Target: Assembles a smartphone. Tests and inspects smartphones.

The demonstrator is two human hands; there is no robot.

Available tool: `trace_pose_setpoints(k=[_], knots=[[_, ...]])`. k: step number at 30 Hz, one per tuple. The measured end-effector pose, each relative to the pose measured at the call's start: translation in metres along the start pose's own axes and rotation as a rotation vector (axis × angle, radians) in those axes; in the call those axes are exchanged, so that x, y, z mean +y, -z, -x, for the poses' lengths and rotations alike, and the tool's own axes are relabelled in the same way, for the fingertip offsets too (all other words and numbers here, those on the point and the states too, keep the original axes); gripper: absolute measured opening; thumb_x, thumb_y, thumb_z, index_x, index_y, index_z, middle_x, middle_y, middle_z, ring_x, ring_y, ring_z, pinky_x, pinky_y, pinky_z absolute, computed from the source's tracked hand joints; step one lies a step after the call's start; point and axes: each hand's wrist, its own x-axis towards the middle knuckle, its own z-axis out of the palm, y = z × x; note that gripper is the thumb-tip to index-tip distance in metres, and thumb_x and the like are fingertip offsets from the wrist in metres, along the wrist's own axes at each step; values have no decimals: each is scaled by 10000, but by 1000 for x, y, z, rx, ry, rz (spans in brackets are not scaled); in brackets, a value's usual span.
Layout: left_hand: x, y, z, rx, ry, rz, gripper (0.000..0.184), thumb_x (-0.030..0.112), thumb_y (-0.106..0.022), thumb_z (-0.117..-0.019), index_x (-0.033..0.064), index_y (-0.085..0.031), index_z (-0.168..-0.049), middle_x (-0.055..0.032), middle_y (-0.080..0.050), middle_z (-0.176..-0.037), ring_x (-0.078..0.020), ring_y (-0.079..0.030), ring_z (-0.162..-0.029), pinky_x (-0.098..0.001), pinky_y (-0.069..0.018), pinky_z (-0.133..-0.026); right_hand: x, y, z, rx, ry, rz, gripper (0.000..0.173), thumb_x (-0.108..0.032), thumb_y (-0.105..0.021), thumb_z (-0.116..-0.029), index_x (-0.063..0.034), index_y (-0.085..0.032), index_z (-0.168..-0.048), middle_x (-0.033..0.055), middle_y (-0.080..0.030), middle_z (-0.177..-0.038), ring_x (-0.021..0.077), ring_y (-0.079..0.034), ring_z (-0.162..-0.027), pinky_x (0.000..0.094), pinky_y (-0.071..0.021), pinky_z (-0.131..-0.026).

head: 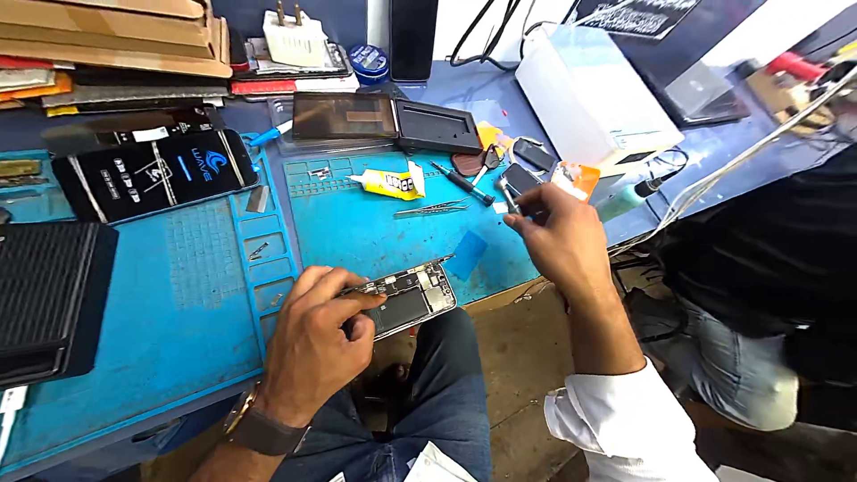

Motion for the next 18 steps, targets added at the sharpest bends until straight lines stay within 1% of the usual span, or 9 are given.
trace_pose_setpoints(k=[1,2,3,4,6,8,12,15,18], knots=[[1,-1,0,7,0,2,286,191,-559,-851,212,-830,-940,32,-715,-1060,-170,-625,-1043,-343,-530,-830,0,0,-4,10,26,-224,245,-193,-736,-942,-57,-673,-1135,81,-710,-998,204,-695,-830,441,-589,-750],[1,0,1,14,1,0,283,193,-561,-848,213,-829,-936,28,-716,-1052,-173,-628,-1042,-350,-535,-835,-5,-2,-8,5,66,-483,282,-121,-733,-933,-23,-623,-1173,78,-695,-1027,176,-701,-834,390,-615,-757],[1,0,1,16,6,-4,281,194,-565,-846,217,-830,-938,29,-715,-1044,-173,-631,-1043,-356,-539,-841,-13,-6,-13,-19,97,-738,337,-43,-716,-926,-12,-568,-1227,83,-708,-1058,184,-722,-871,384,-633,-791],[1,1,2,12,12,-4,275,194,-573,-850,221,-831,-943,34,-712,-1039,-169,-629,-1047,-357,-540,-852,-25,-11,-17,-53,112,-929,414,13,-700,-923,-31,-510,-1288,86,-725,-1071,202,-742,-916,389,-642,-829],[1,2,2,-12,26,1,262,196,-588,-868,233,-831,-959,57,-705,-1042,-154,-617,-1059,-354,-536,-864,-48,-19,-27,-125,159,-1106,549,63,-677,-921,-86,-405,-1373,96,-731,-1063,236,-756,-942,396,-650,-847],[1,1,2,-28,36,2,256,197,-594,-870,238,-830,-960,69,-706,-1051,-147,-613,-1069,-355,-535,-877,-71,-31,-40,-196,267,-1090,603,72,-669,-921,-76,-360,-1417,113,-731,-1057,249,-761,-917,403,-656,-832],[1,1,1,-35,31,4,245,198,-600,-879,226,-830,-957,63,-712,-1062,-154,-619,-1064,-358,-540,-883,-106,-60,-66,-367,460,-917,526,41,-678,-935,-19,-420,-1389,117,-722,-1073,234,-758,-878,394,-665,-780],[1,0,1,-31,25,7,233,202,-608,-875,225,-829,-948,57,-714,-1061,-162,-620,-1073,-361,-543,-882,-120,-74,-76,-498,485,-824,482,31,-681,-946,-33,-447,-1362,105,-724,-1068,222,-756,-886,378,-661,-785],[0,0,1,-38,27,11,231,200,-607,-878,219,-826,-948,52,-713,-1061,-169,-618,-1081,-361,-538,-881,-124,-85,-79,-548,495,-782,480,26,-686,-946,-41,-454,-1361,101,-725,-1075,225,-755,-902,381,-659,-805]])
